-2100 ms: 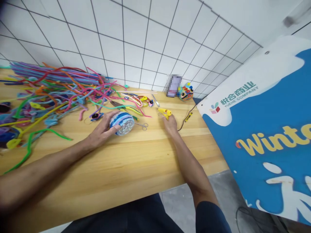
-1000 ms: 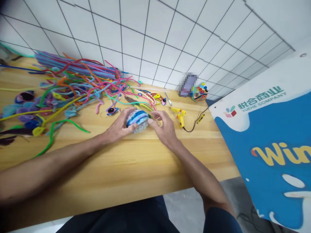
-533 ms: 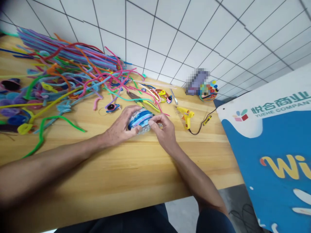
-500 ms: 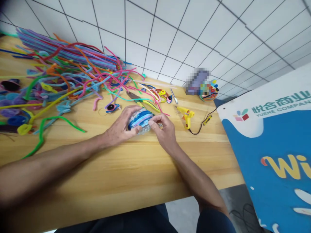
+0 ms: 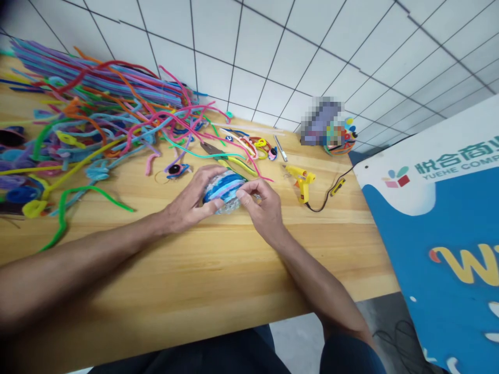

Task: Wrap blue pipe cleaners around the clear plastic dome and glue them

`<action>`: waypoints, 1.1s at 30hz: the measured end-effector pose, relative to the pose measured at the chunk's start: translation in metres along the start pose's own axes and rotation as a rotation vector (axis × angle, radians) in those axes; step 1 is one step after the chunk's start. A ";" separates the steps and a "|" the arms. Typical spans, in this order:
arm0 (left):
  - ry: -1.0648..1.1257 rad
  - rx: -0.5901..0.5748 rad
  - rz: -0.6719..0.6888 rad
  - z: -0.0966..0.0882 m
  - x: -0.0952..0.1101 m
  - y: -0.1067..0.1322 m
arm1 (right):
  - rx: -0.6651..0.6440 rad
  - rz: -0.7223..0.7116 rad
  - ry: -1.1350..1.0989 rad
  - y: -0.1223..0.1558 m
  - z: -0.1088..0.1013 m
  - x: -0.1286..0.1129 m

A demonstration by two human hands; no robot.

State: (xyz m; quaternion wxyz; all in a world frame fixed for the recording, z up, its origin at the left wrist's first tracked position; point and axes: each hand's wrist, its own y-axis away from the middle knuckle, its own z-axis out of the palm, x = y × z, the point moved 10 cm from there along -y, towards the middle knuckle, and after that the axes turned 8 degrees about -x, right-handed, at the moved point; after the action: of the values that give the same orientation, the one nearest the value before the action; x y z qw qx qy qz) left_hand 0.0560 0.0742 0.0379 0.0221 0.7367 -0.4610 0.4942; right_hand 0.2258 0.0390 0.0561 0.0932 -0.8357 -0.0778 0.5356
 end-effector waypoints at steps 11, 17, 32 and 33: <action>-0.024 0.011 0.017 0.000 -0.001 -0.001 | -0.009 -0.016 0.008 0.001 0.001 -0.007; -0.051 0.030 0.024 -0.001 -0.002 -0.001 | -0.025 -0.015 -0.004 0.000 0.001 -0.006; -0.014 0.043 0.041 -0.001 0.000 -0.005 | -0.051 0.021 0.005 -0.001 0.001 -0.004; -0.013 0.040 0.034 -0.001 0.000 -0.006 | -0.051 0.021 0.005 -0.001 0.001 -0.004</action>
State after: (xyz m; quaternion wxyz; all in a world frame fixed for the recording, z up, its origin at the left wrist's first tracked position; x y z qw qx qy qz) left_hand 0.0593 0.0786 0.0410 -0.0040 0.7323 -0.4636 0.4988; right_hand 0.2230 0.0396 0.0594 0.0665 -0.8400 -0.0821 0.5322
